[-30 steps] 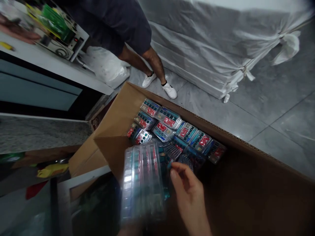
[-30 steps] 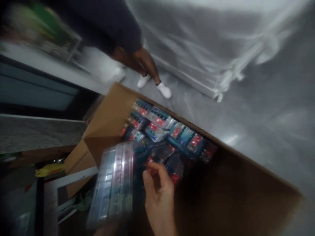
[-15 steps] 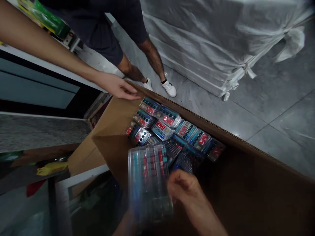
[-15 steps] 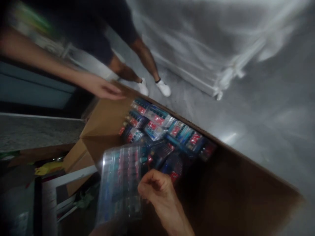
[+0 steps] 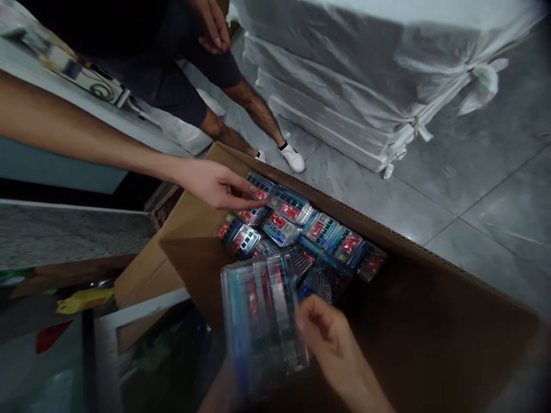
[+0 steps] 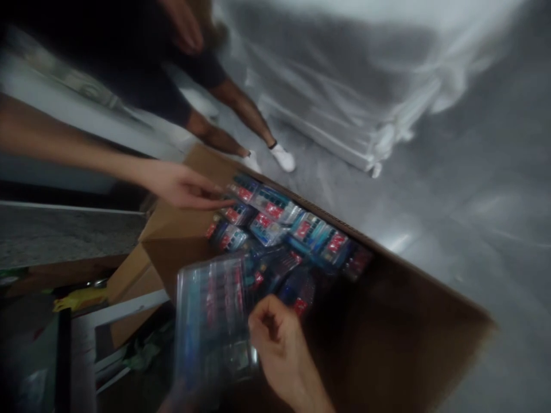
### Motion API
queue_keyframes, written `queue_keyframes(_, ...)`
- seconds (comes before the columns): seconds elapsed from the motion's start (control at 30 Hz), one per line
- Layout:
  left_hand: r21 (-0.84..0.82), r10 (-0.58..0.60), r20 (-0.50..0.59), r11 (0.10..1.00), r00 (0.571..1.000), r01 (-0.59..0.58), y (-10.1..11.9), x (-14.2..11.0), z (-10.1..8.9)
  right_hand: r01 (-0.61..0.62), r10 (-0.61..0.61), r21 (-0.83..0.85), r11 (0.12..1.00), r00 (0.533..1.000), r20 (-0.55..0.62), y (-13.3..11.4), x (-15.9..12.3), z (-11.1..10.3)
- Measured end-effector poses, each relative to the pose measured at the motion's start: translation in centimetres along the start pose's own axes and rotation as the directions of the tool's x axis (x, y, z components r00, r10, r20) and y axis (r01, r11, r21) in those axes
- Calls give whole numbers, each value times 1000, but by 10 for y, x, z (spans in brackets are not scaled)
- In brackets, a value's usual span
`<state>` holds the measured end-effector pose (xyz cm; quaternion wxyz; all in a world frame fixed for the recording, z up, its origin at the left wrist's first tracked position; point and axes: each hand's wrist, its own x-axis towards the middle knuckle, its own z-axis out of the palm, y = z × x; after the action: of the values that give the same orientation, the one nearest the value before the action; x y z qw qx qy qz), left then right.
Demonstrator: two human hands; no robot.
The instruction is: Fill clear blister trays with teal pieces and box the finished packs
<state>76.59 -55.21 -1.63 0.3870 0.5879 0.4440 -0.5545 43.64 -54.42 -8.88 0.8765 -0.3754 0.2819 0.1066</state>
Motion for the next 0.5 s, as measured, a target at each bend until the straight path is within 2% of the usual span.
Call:
queue_keyframes(0.03, -67, -117, -28, 991, 993, 115, -3, -7, 2, 18, -20, -36, 999, 999, -46, 2, -2, 0)
queue_keyframes(0.1, -213, -251, -72, 949, 965, 231, -14, -20, 6, 61, -74, -103, 993, 989, -127, 6, -5, -2)
queue_keyframes(0.2, -314, -320, -121, 910, 940, 269, -35, -35, 9, 132, -174, -198, 971, 961, -215, 12, -9, -4)
queue_keyframes(0.27, -322, -360, -90, 893, 928, 315, -41, -38, 10, 154, -205, -222, 963, 952, -226, 14, -13, -5)
queue_keyframes(0.33, -285, -339, -23, 904, 940, 319, -40, -33, 9, 167, -212, -223, 960, 957, -196, 14, -17, -5)
queue_keyframes(0.4, -238, -271, 37, 933, 962, 271, -33, -21, 8, 208, -247, -228, 951, 956, -157, 14, -21, -5)
queue_keyframes(0.5, -142, -59, 55, 988, 997, 66, -27, 1, 6, 268, -317, -254, 930, 931, -181, 16, -26, -2)
